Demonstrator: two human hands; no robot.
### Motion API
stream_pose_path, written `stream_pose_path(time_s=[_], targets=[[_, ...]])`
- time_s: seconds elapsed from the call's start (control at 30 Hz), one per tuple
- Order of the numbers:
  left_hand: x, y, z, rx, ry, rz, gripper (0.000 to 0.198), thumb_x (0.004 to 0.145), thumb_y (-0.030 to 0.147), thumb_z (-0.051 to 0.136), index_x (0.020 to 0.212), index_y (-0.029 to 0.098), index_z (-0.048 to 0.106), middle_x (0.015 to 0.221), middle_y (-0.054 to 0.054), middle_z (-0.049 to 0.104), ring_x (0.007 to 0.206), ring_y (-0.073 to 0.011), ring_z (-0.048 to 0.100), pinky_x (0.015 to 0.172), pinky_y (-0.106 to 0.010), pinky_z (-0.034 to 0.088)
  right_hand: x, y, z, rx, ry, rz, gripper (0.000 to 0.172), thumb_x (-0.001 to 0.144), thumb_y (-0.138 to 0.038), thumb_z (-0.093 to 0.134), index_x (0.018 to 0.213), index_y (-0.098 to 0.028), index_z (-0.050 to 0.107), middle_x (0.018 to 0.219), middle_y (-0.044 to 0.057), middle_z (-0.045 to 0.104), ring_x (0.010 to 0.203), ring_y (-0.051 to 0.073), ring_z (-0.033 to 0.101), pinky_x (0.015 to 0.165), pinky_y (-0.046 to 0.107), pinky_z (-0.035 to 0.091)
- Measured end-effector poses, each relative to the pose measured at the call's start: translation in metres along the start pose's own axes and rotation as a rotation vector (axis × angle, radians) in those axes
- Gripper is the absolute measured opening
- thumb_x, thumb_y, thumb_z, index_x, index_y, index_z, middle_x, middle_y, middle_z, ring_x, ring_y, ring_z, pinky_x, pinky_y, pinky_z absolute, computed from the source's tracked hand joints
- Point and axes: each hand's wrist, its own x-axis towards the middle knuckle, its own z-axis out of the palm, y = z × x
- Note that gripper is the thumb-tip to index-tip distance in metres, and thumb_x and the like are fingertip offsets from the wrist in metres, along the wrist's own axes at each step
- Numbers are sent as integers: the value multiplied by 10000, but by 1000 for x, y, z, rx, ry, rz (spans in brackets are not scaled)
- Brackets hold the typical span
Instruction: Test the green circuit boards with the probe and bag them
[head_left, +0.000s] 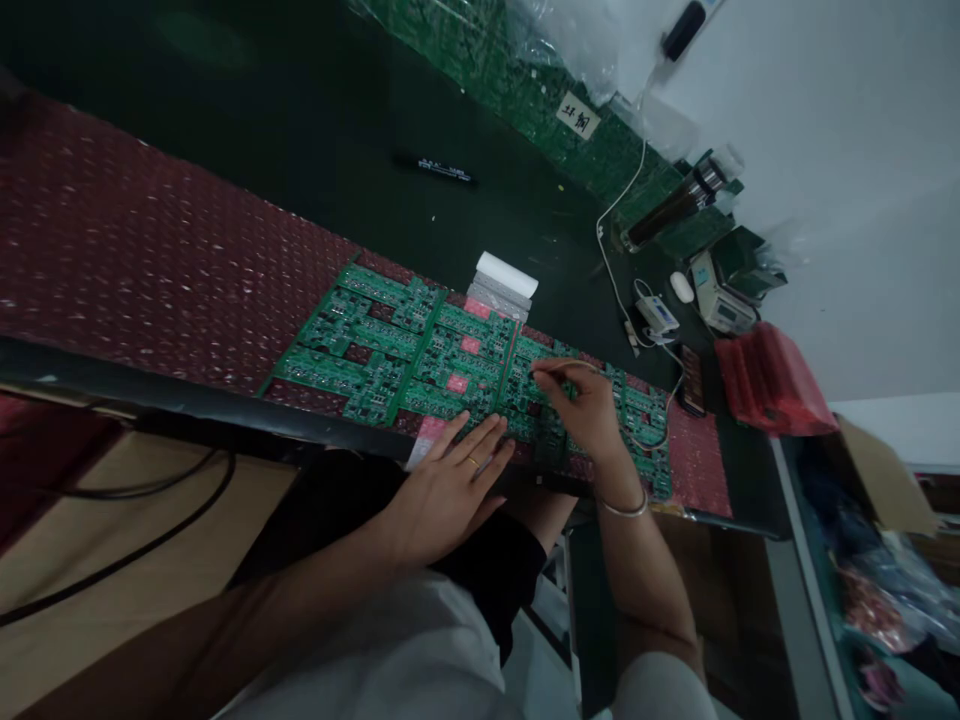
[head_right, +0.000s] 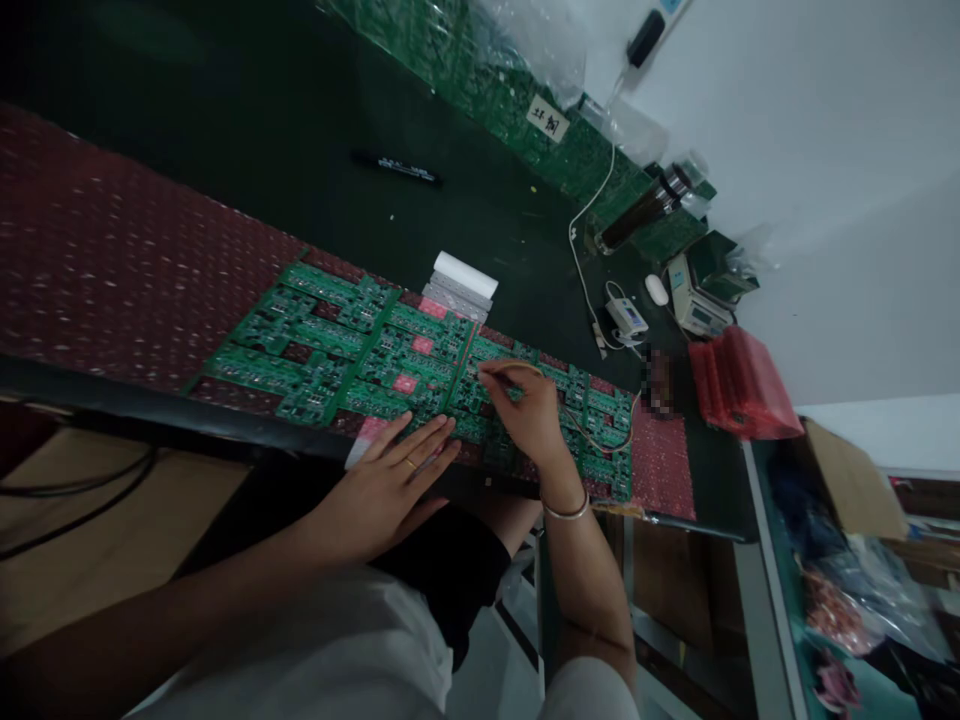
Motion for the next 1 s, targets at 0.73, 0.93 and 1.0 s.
stream_pose_path(time_s=[0.73, 0.93, 1.0], targets=[[-37, -1, -18, -87, 47, -37, 440, 970, 352, 589, 1364, 157, 575, 1514, -144, 509, 1475, -295, 372, 1251, -500, 211, 85, 29, 61, -504, 75, -202, 322, 999, -398, 585, 774, -178, 650, 726, 53, 660, 727, 185, 590, 704, 296, 392], [-37, -14, -31, -100, 106, -70, 368, 963, 228, 581, 1322, 149, 570, 1510, -176, 490, 1459, -317, 388, 1201, -528, 314, 88, 31, 62, -493, 57, -179, 277, 987, -375, 603, 787, -187, 640, 734, 45, 664, 712, 187, 590, 688, 301, 381], [-37, -18, -34, -104, 125, -78, 366, 958, 199, 580, 1319, 139, 564, 1485, -185, 515, 1445, -313, 410, 1201, -535, 319, 89, 31, 62, -463, 62, -170, 270, 981, -364, 611, 773, -192, 620, 720, 38, 650, 705, 184, 582, 675, 301, 371]])
